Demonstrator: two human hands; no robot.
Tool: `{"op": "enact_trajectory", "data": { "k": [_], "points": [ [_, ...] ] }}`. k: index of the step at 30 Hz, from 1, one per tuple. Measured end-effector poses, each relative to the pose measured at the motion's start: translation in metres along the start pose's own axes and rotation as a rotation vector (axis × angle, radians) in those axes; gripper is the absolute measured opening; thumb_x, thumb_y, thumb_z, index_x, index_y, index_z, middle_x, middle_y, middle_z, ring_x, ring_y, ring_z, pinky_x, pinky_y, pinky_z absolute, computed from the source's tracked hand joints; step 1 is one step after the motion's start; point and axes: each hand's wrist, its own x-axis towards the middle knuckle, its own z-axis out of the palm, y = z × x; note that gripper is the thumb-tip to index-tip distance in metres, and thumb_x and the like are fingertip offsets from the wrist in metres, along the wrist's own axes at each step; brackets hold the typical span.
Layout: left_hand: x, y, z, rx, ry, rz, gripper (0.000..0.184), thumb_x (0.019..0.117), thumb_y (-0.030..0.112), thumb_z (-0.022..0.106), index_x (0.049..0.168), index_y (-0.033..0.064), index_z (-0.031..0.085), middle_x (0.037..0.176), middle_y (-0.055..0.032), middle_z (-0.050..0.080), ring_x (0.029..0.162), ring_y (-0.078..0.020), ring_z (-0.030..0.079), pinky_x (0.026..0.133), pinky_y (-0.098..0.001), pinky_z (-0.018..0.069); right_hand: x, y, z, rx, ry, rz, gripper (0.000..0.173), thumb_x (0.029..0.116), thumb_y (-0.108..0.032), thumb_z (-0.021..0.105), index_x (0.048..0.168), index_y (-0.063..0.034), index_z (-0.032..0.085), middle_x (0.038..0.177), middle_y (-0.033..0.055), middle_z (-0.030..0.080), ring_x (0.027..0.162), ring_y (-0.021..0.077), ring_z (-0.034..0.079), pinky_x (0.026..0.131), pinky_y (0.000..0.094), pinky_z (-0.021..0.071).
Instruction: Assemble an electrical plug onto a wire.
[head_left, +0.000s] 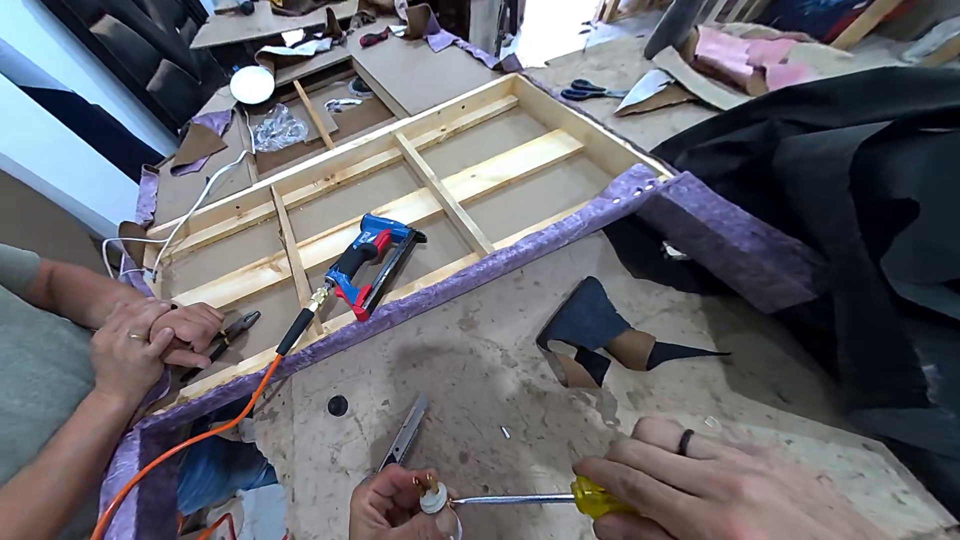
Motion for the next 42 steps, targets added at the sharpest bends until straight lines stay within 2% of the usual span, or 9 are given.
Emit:
{"op": "enact_trajectory", "data": {
  "k": [6,11,15,19,21,25,30,37,42],
  "points": [
    [-0.002,-0.002,0.0,0.027,-0.009,-0.047,0.026,0.0828,0.005,0.082,0.107,0.0147,0.079,0.1,-0.0087,0.079,0.087,-0.0146,0.076,0.08,-0.0304,0.063,0.0,0.006,0.003,0.001,0.106,-0.104,0.023,0.0986,-0.032,0.063,0.107,-0.0108,0.065,0.093,0.0096,0.067,0.068,0.0255,0.064,0.048,0.0383,0.0471],
    [-0.001,0.001,0.0,0.041,-0.006,-0.017,0.028,0.0821,0.006,0.082,0.107,0.0166,0.079,0.099,-0.0073,0.079,0.087,-0.0129,0.076,0.08,-0.0289,0.0631,-0.004,0.011,0.007,0.336,-0.03,0.014,0.034,0.1009,-0.039,0.063,0.105,-0.0079,0.075,0.084,0.0104,0.072,0.068,0.0242,0.069,0.057,0.0446,0.0546],
    [-0.001,0.001,-0.001,0.123,0.039,0.01,0.028,0.0816,0.005,0.082,0.107,0.0175,0.079,0.096,-0.0071,0.079,0.085,-0.0135,0.077,0.078,-0.0294,0.0633,0.001,-0.001,0.002,0.191,-0.097,0.034,0.039,0.1038,-0.043,0.055,0.105,-0.0084,0.072,0.081,0.0106,0.07,0.067,0.0293,0.069,0.054,0.0493,0.0526],
    [0.002,0.003,0.0,0.184,0.009,0.0,0.029,0.0833,0.005,0.081,0.108,0.0209,0.079,0.097,-0.004,0.079,0.086,-0.0115,0.076,0.079,-0.0278,0.0632,0.002,-0.003,0.005,0.096,0.01,-0.039,0.029,0.0884,-0.033,0.072,0.104,-0.0099,0.063,0.077,0.006,0.061,0.055,0.0234,0.06,0.042,0.0398,0.0469],
    [0.003,0.003,0.001,0.185,-0.016,0.007,0.03,0.0839,0.005,0.08,0.109,0.0211,0.079,0.099,-0.0036,0.079,0.088,-0.0116,0.076,0.08,-0.0279,0.0631,0.001,0.002,0.006,0.056,0.07,-0.114,0.021,0.0916,-0.029,0.067,0.1,-0.0102,0.063,0.077,0.0054,0.061,0.054,0.0211,0.059,0.041,0.0361,0.0454],
    [-0.002,0.006,-0.003,0.164,-0.007,0.035,0.029,0.0825,0.006,0.082,0.108,0.0188,0.079,0.098,-0.0059,0.079,0.086,-0.0132,0.077,0.078,-0.0288,0.0636,0.007,0.005,0.006,0.033,0.026,-0.103,0.028,0.0987,-0.039,0.06,0.102,-0.0127,0.07,0.079,0.0038,0.067,0.06,0.0218,0.065,0.045,0.0392,0.0487],
    [0.002,0.004,0.001,0.19,0.001,0.02,0.029,0.0829,0.005,0.082,0.108,0.0196,0.079,0.098,-0.0045,0.08,0.086,-0.0132,0.077,0.079,-0.0294,0.0637,0.003,-0.005,0.003,-0.003,-0.106,0.07,0.037,0.1049,-0.043,0.052,0.12,-0.0145,0.07,0.089,0.0086,0.069,0.091,0.0351,0.066,0.067,0.0494,0.054],
    [0.001,0.004,0.0,0.156,0.004,0.04,0.029,0.0814,0.002,0.082,0.108,0.0148,0.078,0.098,-0.0072,0.079,0.086,-0.0145,0.077,0.079,-0.0306,0.0638,0.008,-0.004,-0.003,-0.125,0.047,-0.153,0.018,0.1025,-0.025,0.057,0.105,-0.008,0.061,0.083,0.0104,0.062,0.063,0.0291,0.061,0.044,0.0395,0.0437],
    [0.002,0.005,-0.005,0.183,-0.015,0.044,0.03,0.0803,0.0,0.082,0.106,0.013,0.078,0.098,-0.0071,0.079,0.087,-0.0136,0.077,0.079,-0.0292,0.0638,0.011,0.007,-0.003,0.16,-0.129,-0.098,0.034,0.1015,-0.039,0.058,0.104,-0.0076,0.071,0.073,0.0086,0.067,0.057,0.026,0.065,0.046,0.0443,0.0503]
  ]
}}
